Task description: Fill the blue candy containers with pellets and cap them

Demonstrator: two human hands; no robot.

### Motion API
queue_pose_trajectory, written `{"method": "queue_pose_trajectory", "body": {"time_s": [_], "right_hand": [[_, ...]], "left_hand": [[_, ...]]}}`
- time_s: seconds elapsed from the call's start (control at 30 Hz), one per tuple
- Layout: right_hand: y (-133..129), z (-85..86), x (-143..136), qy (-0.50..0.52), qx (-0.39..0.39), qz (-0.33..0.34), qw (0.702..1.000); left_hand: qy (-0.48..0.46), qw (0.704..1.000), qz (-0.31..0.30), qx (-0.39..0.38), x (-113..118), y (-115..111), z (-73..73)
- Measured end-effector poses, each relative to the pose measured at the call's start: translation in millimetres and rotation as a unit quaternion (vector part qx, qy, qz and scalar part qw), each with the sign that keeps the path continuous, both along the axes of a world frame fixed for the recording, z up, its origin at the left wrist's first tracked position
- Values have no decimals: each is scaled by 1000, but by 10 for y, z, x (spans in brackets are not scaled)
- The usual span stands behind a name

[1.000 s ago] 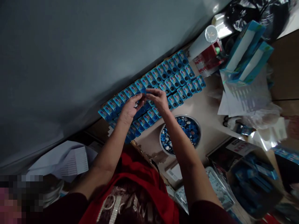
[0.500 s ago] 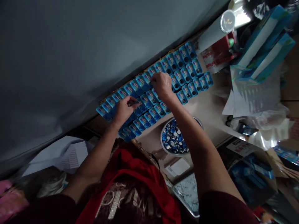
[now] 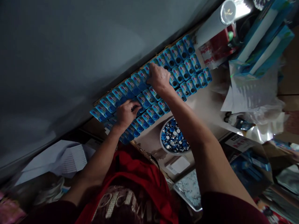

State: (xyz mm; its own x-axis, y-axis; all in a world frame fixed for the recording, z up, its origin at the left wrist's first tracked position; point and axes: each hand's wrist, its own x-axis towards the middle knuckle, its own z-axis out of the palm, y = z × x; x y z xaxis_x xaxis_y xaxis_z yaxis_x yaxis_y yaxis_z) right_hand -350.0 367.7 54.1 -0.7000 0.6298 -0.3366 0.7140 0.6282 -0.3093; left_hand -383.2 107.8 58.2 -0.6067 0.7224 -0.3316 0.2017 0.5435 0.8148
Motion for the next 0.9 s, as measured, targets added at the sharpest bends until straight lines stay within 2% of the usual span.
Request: {"method": "queue_pose_trajectory", "body": {"time_s": [0.13,0.23,0.3,0.37,0.43,0.47,0.53,0.6,0.67,0.77,0.9], "right_hand": [[-136,97,40,59,-16,-24,998],[-460,227,297,197,-109,-54,973],[-676,276,502,263,-228,-97,932],[-773,275,651,299,-332,-153,881],[-702,235,707,319,-370,-210,847],[-612,206,702,322,-358,-229,846],[-380,146,642,307,-279,-232,880],[-159,95,539,261,-157,-195,932],[-2,46,416,208,-61,-141,966],[158,-58,208,131,-12,-80,988],[414,-254,-88,24,-26,-58,998]], "left_hand": [[-89,979,169,67,18,127,132],[-141,956,245,76,30,337,193],[-171,945,267,82,35,521,188],[-210,935,269,97,28,707,167],[-291,918,250,105,-6,855,157],[-343,903,236,107,-36,904,162],[-444,860,221,121,-118,944,189],[-507,817,231,151,-213,922,230],[-537,788,250,170,-294,874,263],[-550,779,251,166,-369,829,279],[-551,781,240,168,-419,838,261]]}}
